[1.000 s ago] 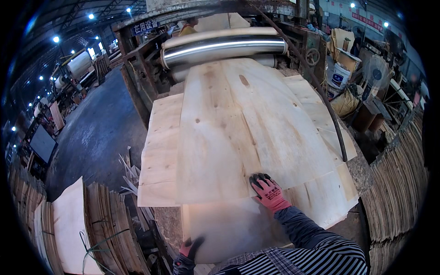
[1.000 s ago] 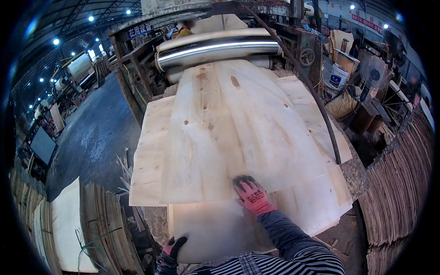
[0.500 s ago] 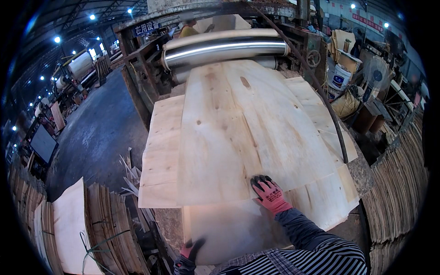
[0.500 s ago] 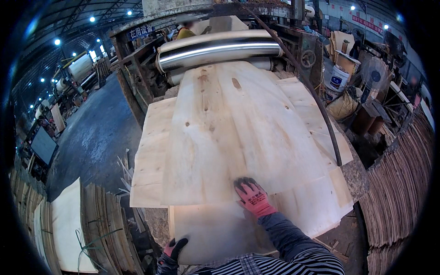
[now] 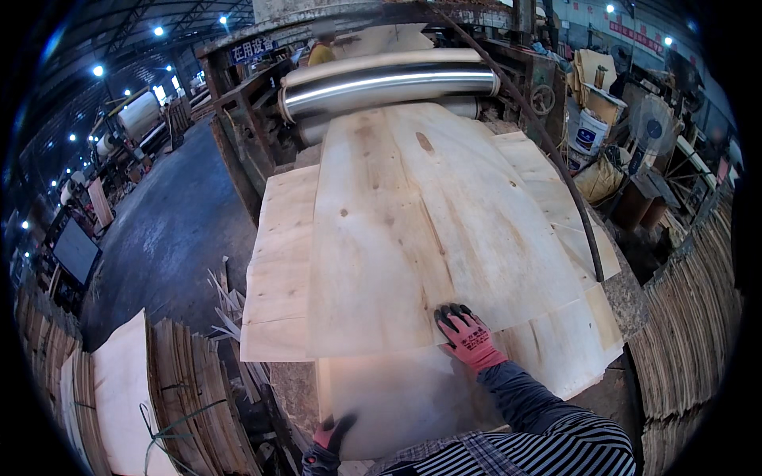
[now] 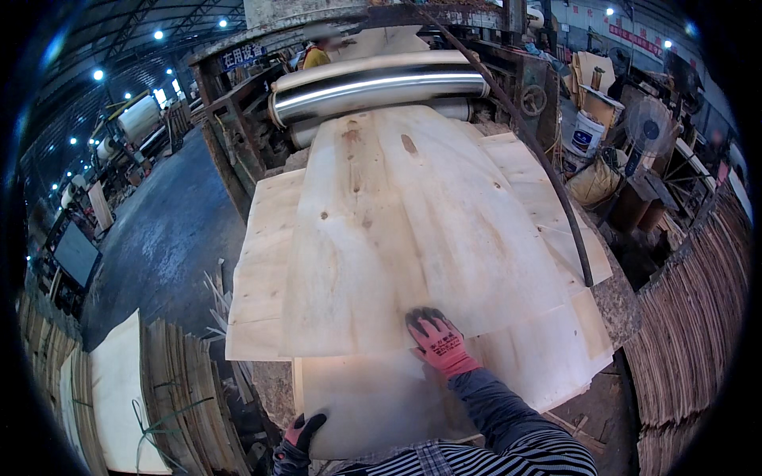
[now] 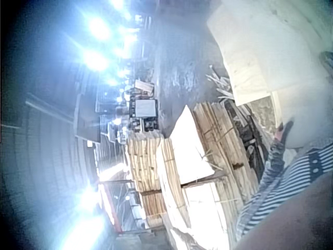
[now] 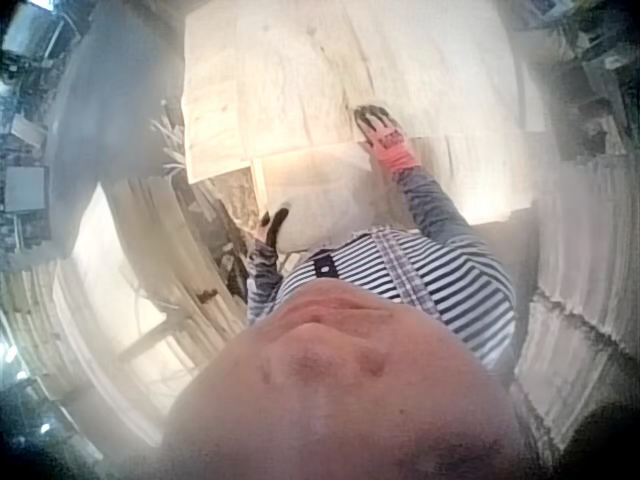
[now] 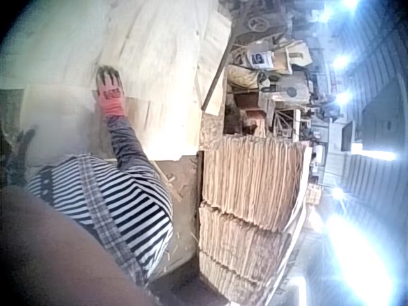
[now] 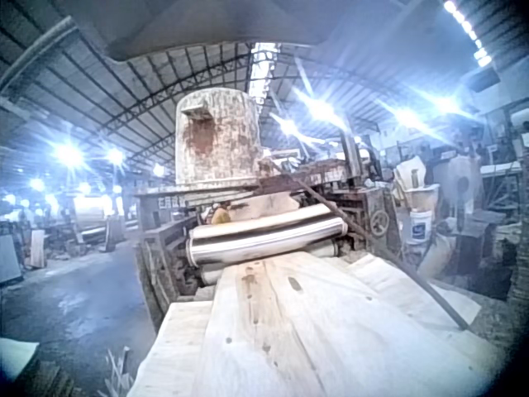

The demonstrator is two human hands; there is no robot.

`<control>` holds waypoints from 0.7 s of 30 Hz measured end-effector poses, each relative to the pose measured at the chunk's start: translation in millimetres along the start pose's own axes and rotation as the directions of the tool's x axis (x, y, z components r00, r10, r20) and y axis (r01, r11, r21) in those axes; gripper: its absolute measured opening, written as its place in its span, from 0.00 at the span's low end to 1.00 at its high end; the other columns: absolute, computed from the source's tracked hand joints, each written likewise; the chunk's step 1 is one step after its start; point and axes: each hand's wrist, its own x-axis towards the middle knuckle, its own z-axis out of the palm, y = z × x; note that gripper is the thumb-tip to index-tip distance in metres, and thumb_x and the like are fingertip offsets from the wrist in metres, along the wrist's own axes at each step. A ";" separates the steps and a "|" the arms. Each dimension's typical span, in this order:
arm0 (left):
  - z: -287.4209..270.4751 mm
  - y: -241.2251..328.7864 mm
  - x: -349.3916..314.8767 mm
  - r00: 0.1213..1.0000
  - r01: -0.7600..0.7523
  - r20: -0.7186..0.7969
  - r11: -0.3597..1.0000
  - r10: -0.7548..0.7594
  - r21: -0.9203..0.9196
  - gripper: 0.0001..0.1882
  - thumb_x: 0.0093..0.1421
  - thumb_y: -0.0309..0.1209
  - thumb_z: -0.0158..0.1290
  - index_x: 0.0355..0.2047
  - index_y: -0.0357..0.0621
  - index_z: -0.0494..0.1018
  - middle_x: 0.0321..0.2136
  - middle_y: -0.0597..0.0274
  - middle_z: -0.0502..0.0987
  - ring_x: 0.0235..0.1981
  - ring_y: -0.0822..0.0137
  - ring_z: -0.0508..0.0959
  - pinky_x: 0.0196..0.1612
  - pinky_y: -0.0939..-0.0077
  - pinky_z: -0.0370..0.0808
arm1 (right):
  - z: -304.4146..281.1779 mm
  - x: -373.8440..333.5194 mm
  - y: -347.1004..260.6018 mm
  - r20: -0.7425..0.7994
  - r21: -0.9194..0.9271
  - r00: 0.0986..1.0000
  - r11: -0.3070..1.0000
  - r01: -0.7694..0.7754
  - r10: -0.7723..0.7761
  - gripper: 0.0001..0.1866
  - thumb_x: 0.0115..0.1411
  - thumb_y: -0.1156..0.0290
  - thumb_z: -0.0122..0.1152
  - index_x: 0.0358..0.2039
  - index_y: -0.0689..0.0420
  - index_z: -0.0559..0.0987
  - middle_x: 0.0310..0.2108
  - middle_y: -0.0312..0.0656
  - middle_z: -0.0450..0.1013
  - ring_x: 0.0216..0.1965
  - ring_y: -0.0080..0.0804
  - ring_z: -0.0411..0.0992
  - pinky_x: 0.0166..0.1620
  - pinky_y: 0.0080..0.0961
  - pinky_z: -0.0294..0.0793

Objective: The person repeatedly picks up large, thin sheets of wood veneer and feeds them through a roller machine. They wear pink gloves and handle the sheets one at a time, guiding them under the roller and stacking them afterward.

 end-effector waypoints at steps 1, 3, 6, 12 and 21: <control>0.6 1.3 -0.3 1.000 -0.002 0.005 1.000 0.002 0.002 0.16 0.48 0.33 0.54 0.36 0.37 0.71 0.29 0.62 0.74 0.29 0.73 0.72 0.32 0.81 0.69 | 0.5 0.1 0.3 -0.001 0.002 1.000 1.000 0.000 0.000 0.25 0.45 0.54 0.53 0.45 0.45 0.67 0.46 0.39 0.63 0.45 0.40 0.62 0.50 0.36 0.60; 2.0 3.5 -1.4 1.000 0.009 0.011 1.000 -0.009 -0.018 0.16 0.48 0.33 0.54 0.36 0.37 0.70 0.29 0.62 0.74 0.29 0.73 0.72 0.32 0.81 0.69 | 0.6 0.0 0.3 -0.001 0.005 1.000 1.000 -0.007 0.007 0.25 0.45 0.54 0.53 0.45 0.45 0.67 0.46 0.39 0.63 0.46 0.40 0.62 0.50 0.36 0.59; 0.1 1.2 0.1 0.999 0.032 0.038 0.999 -0.030 -0.038 0.16 0.51 0.32 0.51 0.38 0.35 0.69 0.33 0.59 0.74 0.33 0.72 0.72 0.37 0.81 0.68 | -1.5 0.2 0.1 -0.006 0.022 1.000 0.999 -0.023 0.023 0.25 0.45 0.54 0.53 0.46 0.45 0.67 0.46 0.39 0.63 0.46 0.41 0.62 0.50 0.36 0.59; -2.4 -3.5 1.5 0.998 0.036 0.055 0.998 -0.033 -0.047 0.16 0.52 0.31 0.50 0.40 0.34 0.68 0.35 0.57 0.73 0.36 0.70 0.72 0.40 0.80 0.68 | -44.5 19.8 -3.9 0.005 0.049 1.000 0.999 -0.011 0.011 0.26 0.45 0.59 0.52 0.48 0.47 0.65 0.46 0.42 0.62 0.47 0.42 0.61 0.50 0.37 0.59; 6.0 11.0 -3.8 0.996 0.088 0.010 0.995 -0.088 -0.037 0.17 0.51 0.31 0.51 0.40 0.34 0.68 0.36 0.57 0.73 0.36 0.70 0.72 0.40 0.80 0.68 | -21.4 76.3 22.6 -0.059 0.023 0.998 1.000 0.021 -0.020 0.25 0.48 0.62 0.50 0.49 0.50 0.63 0.46 0.43 0.62 0.48 0.41 0.60 0.51 0.35 0.57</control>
